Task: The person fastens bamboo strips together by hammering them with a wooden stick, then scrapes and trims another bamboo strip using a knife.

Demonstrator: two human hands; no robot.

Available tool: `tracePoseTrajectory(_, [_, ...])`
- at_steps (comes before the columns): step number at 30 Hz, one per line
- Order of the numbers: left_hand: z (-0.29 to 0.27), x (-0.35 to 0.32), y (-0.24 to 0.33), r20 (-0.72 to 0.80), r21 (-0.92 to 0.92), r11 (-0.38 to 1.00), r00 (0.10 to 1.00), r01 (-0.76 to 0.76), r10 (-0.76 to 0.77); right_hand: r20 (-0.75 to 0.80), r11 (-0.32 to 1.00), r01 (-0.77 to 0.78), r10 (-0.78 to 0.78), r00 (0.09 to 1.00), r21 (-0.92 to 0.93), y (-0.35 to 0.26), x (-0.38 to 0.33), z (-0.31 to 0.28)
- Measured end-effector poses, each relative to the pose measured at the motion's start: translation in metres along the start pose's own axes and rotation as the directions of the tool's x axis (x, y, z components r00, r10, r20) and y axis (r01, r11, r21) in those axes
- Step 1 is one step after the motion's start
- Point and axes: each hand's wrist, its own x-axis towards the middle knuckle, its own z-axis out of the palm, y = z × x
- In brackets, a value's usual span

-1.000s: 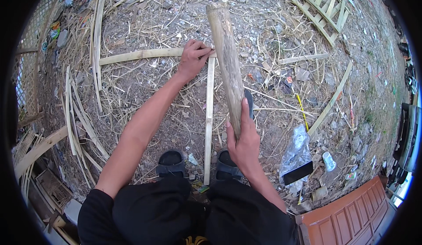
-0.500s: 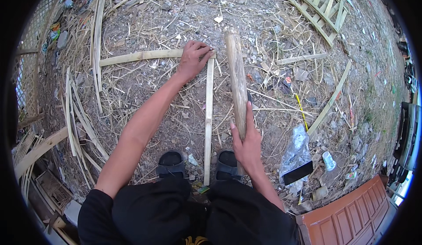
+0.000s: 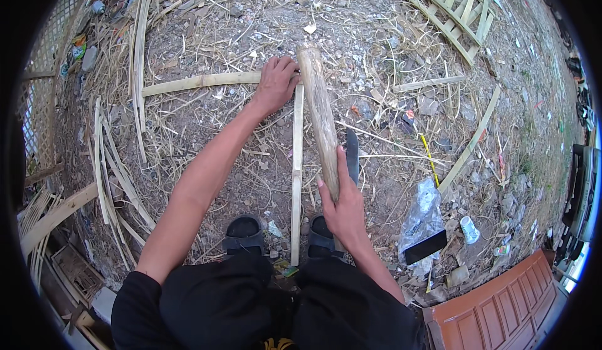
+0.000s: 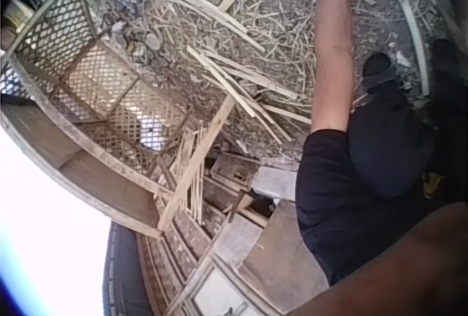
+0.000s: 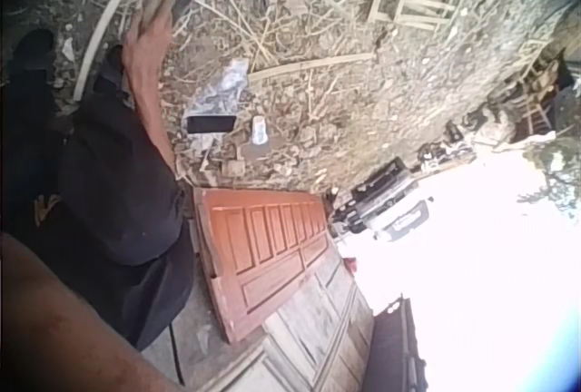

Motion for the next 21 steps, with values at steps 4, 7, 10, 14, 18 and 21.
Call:
tracePoseTrajectory(4, [-0.001, -0.005, -0.005, -0.045, -0.057, 0.998, 0.999, -0.003, 0.001, 0.017, 0.999, -0.009, 0.01, 1.0, -0.038, -0.007, 0.001, 0.0])
tracePoseTrajectory(7, [-0.001, -0.009, -0.005, -0.093, -0.107, 0.994, 0.996, -0.022, 0.012, -0.017, 0.995, 0.047, -0.048, 0.999, -0.083, -0.006, 0.001, 0.003])
tracePoseTrajectory(10, [0.0, -0.011, -0.004, -0.129, -0.103, 0.994, 0.991, -0.032, 0.019, -0.004, 0.994, 0.008, -0.009, 1.0, -0.107, 0.003, 0.004, 0.009])
tracePoseTrajectory(14, [0.001, -0.01, -0.002, -0.13, -0.117, 0.993, 0.991, -0.025, 0.01, -0.006, 0.995, -0.05, 0.049, 0.999, -0.088, -0.006, 0.008, 0.0])
tracePoseTrajectory(18, [-0.001, -0.008, 0.001, -0.189, -0.22, 0.973, 0.975, 0.072, -0.115, -0.045, 0.997, 0.06, -0.062, 0.997, -0.049, -0.012, 0.011, -0.001])
tracePoseTrajectory(21, [0.0, -0.009, -0.002, -0.172, -0.186, 0.981, 0.982, 0.051, -0.083, -0.029, 0.996, 0.078, -0.079, 0.996, -0.042, -0.012, 0.009, 0.001])
